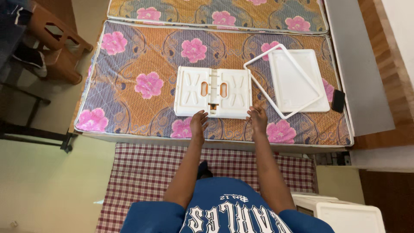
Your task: The person assembles a white plastic storage box on a floral-patterned mattress. They unfold the box sides, insert a white frame, attach orange handles, place the lid on top, and then disassemble the box by removing the lid and frame.
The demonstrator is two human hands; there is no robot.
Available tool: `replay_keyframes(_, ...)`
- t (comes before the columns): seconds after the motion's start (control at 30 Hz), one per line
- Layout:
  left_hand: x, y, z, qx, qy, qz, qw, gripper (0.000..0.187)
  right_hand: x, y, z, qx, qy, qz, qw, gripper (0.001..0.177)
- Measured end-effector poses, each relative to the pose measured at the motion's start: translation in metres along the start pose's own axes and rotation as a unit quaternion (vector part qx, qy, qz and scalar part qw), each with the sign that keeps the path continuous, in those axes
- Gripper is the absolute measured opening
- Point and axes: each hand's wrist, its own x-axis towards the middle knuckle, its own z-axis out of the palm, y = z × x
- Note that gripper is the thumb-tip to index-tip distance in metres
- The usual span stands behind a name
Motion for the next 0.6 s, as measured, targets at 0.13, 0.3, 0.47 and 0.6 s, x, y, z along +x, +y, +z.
replay_keyframes(0.13, -0.027, -0.002, 0.003, 0.000, -0.003, 0.009, 1.000, 0.051, -0.010, -0.005, -0.012, 0.010, -0.029, -0.024, 0.999, 0.051)
replay_keyframes(0.3, -0.057, -0.006, -0.003, 0.013, 0.006, 0.010, 1.000, 0.046, -0.028, 0.002, -0.038, 0.015, -0.065, -0.058, 0.996, 0.051)
replay_keyframes(0.47, -0.082, -0.011, -0.025, 0.049, 0.006, 0.029, 0.998, 0.044, -0.048, 0.009, -0.056, 0.017, -0.051, -0.043, 0.998, 0.048)
replay_keyframes(0.6, -0.090, -0.011, -0.046, 0.042, 0.018, 0.036, 0.998, 0.041, -0.058, 0.004, -0.061, 0.008, -0.063, -0.050, 0.997, 0.047)
